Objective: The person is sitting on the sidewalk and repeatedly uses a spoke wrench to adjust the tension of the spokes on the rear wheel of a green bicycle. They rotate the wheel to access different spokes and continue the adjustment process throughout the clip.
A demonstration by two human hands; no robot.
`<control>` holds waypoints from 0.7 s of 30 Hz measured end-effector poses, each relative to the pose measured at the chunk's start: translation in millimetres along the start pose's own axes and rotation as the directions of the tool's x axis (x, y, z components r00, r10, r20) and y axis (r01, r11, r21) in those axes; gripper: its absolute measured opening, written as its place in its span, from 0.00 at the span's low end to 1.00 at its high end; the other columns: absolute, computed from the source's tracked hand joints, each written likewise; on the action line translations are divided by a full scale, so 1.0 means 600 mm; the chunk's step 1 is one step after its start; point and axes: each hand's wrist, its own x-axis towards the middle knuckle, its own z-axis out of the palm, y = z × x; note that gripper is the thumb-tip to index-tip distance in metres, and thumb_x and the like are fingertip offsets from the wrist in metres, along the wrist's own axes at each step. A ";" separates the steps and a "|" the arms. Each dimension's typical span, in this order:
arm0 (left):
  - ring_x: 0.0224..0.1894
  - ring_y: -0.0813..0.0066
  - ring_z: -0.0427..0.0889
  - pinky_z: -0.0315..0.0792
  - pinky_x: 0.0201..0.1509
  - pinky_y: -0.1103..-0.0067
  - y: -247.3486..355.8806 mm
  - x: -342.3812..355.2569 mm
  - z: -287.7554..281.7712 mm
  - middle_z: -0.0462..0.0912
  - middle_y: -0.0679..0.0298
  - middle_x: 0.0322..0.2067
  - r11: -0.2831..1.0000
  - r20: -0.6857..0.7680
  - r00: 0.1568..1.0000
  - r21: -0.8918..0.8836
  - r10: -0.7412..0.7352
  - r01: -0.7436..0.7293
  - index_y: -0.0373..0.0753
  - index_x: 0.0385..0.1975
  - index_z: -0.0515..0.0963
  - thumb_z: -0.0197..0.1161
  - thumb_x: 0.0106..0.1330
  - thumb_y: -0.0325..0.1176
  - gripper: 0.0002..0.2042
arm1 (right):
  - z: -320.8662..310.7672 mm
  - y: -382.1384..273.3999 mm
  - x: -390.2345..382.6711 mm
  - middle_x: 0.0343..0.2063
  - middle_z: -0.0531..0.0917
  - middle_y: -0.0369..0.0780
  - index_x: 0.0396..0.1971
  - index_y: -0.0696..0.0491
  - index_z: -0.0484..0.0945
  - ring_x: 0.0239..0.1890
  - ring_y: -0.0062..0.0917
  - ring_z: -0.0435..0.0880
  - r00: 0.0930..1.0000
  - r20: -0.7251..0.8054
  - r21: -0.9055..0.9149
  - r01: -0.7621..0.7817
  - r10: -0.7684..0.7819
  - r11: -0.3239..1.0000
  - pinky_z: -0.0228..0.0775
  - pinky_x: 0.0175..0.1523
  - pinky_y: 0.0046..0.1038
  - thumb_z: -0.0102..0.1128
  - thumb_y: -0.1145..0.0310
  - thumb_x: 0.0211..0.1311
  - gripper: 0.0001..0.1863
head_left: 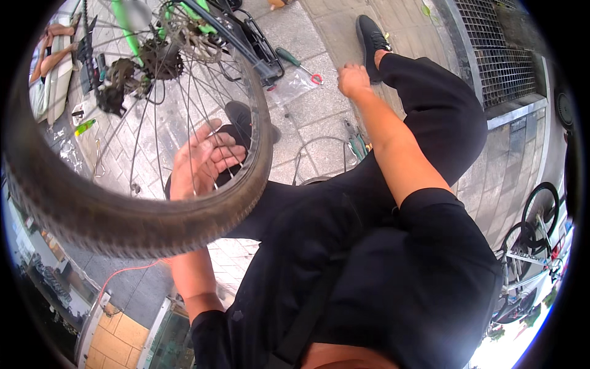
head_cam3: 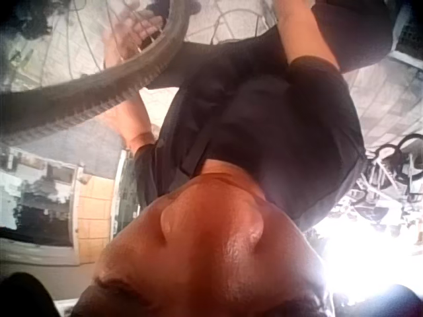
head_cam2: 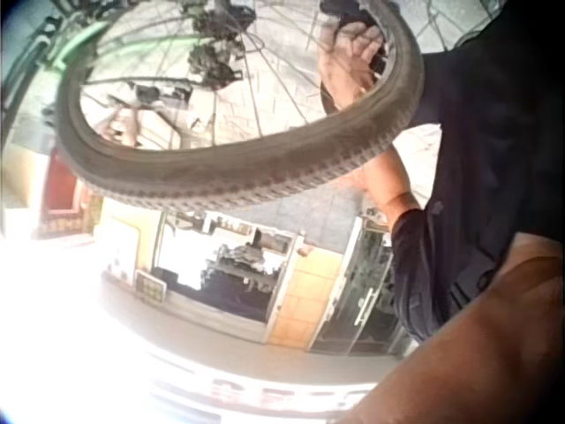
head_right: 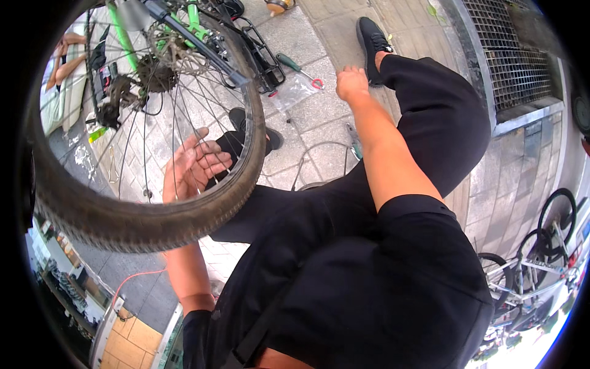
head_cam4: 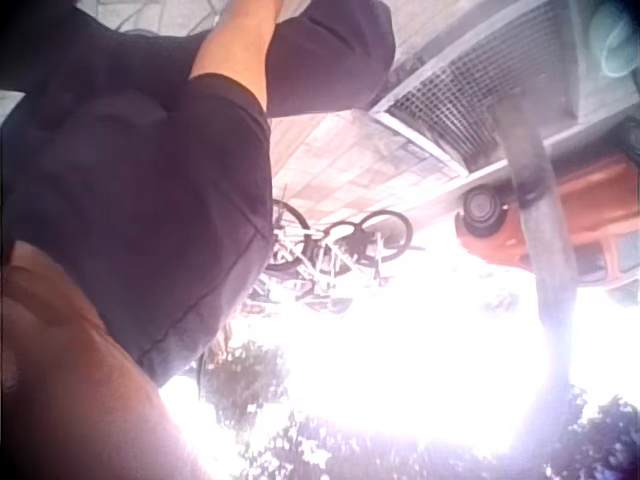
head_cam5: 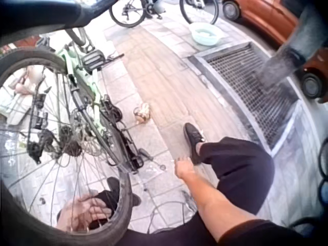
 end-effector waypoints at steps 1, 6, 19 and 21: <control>0.47 0.55 0.87 0.81 0.57 0.63 -0.001 0.004 0.004 0.82 0.48 0.45 0.999 -0.047 0.999 0.043 -0.024 0.026 0.23 0.63 0.64 0.58 0.75 0.45 0.30 | 0.012 -0.005 -0.007 0.51 0.84 0.47 0.46 0.50 0.86 0.58 0.46 0.82 0.999 0.031 0.013 -0.018 0.017 1.000 0.72 0.61 0.46 0.56 0.61 0.66 0.15; 0.43 0.59 0.88 0.82 0.51 0.68 0.007 0.006 0.038 0.84 0.49 0.41 0.954 -0.321 0.947 0.279 -0.016 0.110 0.22 0.57 0.70 0.55 0.78 0.45 0.26 | 0.031 -0.076 0.004 0.54 0.82 0.49 0.56 0.52 0.78 0.59 0.44 0.82 0.966 0.240 0.239 -0.156 0.098 0.958 0.75 0.62 0.44 0.50 0.70 0.67 0.19; 0.41 0.70 0.86 0.80 0.50 0.75 0.002 0.030 0.034 0.83 0.58 0.38 0.924 -0.204 0.979 0.378 0.018 0.062 0.28 0.53 0.73 0.53 0.80 0.41 0.18 | 0.121 -0.088 0.097 0.48 0.84 0.50 0.49 0.53 0.76 0.53 0.46 0.84 0.970 0.203 0.186 0.094 -0.132 0.978 0.77 0.57 0.47 0.52 0.68 0.69 0.12; 0.41 0.71 0.86 0.80 0.49 0.75 -0.003 0.030 0.024 0.83 0.58 0.37 0.939 -0.192 0.981 0.341 0.028 0.040 0.27 0.53 0.72 0.53 0.80 0.41 0.19 | 0.114 -0.090 0.086 0.48 0.85 0.50 0.48 0.53 0.79 0.54 0.44 0.84 0.958 0.228 0.145 0.146 -0.177 0.978 0.77 0.57 0.46 0.53 0.68 0.68 0.12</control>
